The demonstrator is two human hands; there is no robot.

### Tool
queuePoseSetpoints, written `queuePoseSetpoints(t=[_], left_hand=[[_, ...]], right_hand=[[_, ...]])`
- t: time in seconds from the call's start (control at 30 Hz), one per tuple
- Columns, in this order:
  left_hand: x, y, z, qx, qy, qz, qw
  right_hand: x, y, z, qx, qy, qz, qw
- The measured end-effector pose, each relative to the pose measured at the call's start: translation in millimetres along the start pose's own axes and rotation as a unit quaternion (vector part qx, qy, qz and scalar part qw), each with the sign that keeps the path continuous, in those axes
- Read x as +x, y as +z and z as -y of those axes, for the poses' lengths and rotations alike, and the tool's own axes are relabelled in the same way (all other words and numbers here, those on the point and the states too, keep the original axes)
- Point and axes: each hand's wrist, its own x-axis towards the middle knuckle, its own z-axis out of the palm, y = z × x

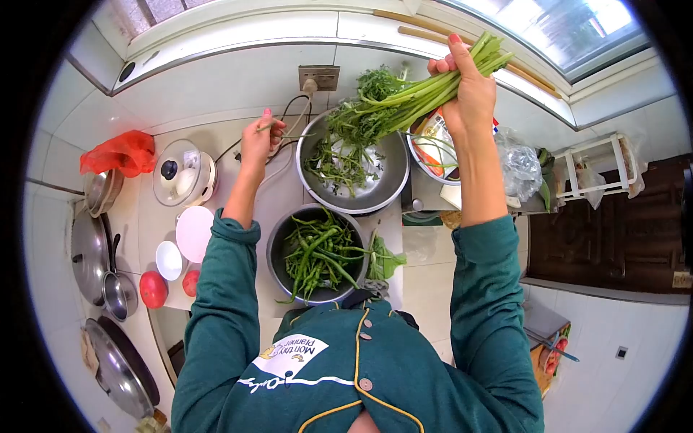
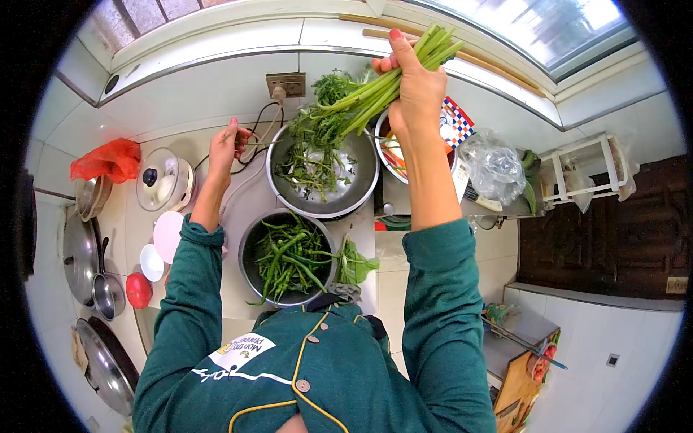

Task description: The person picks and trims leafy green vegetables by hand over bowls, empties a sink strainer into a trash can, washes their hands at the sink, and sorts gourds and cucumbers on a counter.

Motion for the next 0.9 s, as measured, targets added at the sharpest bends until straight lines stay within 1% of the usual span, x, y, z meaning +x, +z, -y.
queuePoseSetpoints(t=[0.03,0.07,0.1,0.13,0.17,0.2,0.27,0.33,0.4,0.47,0.5,0.6,0.63,0.67,0.73,0.77,0.83,0.87,0.9], left_hand=[[3.4,-0.8,2.0,0.049,0.011,0.0,0.999],[6.5,1.4,4.9,0.049,0.011,0.0,0.999],[5.4,9.3,0.3,0.177,0.114,0.007,0.978],[2.5,19.9,-8.3,0.3,0.215,0.013,0.929],[-1.0,32.6,-16.0,0.336,0.168,0.041,0.926],[-0.2,44.6,-15.4,0.334,0.167,0.042,0.927],[7.4,66.3,-3.3,0.464,0.206,0.19,0.84],[21.4,86.8,24.0,0.551,0.242,0.263,0.754],[29.9,107.5,45.9,0.585,0.249,0.278,0.72],[33.3,126.5,60.2,0.569,0.276,0.253,0.732],[31.2,135.1,61.7,0.562,0.285,0.236,0.74],[24.5,156.4,64.8,0.549,0.273,0.239,0.753],[22.8,160.6,64.9,0.539,0.25,0.219,0.774],[23.6,162.2,64.4,0.539,0.25,0.222,0.773],[20.6,159.6,60.8,0.581,0.175,0.284,0.743],[20.6,159.2,65.8,0.582,0.173,0.286,0.742],[21.7,156.6,72.9,0.519,0.136,0.231,0.812],[24.2,153.0,75.4,0.521,0.134,0.234,0.81],[24.1,147.0,60.9,0.478,0.109,0.218,0.844]], right_hand=[[-0.6,0.8,0.7,0.0,0.001,0.0,1.0],[-2.5,0.3,2.7,-0.037,-0.01,-0.001,0.999],[-5.7,1.2,6.2,-0.074,-0.02,-0.003,0.997],[-8.3,0.9,10.8,-0.076,-0.02,-0.002,0.997],[-11.3,-0.3,16.5,-0.118,-0.03,0.012,0.992],[-14.8,-1.7,22.1,-0.161,-0.041,0.026,0.986],[-24.3,-6.7,29.3,-0.181,-0.028,0.038,0.982],[-29.8,-13.7,32.3,-0.219,-0.002,0.03,0.975],[-36.6,-19.1,34.6,-0.223,-0.008,0.014,0.975],[-45.8,-23.3,39.7,-0.247,-0.001,-0.02,0.969],[-49.1,-27.0,43.0,-0.259,-0.003,-0.014,0.966],[-55.2,-31.0,45.7,-0.252,-0.012,-0.016,0.967],[-55.0,-33.4,44.9,-0.255,-0.02,-0.015,0.967],[-53.0,-36.3,44.4,-0.255,-0.02,-0.018,0.966],[-50.3,-41.5,41.5,-0.252,-0.012,0.0,0.968],[-48.5,-43.0,38.5,-0.247,-0.017,-0.002,0.969],[-44.7,-47.0,32.1,-0.249,-0.017,-0.003,0.968],[-43.6,-49.4,29.2,-0.252,-0.019,-0.002,0.968],[-42.1,-52.3,26.4,-0.264,-0.026,0.014,0.964]])
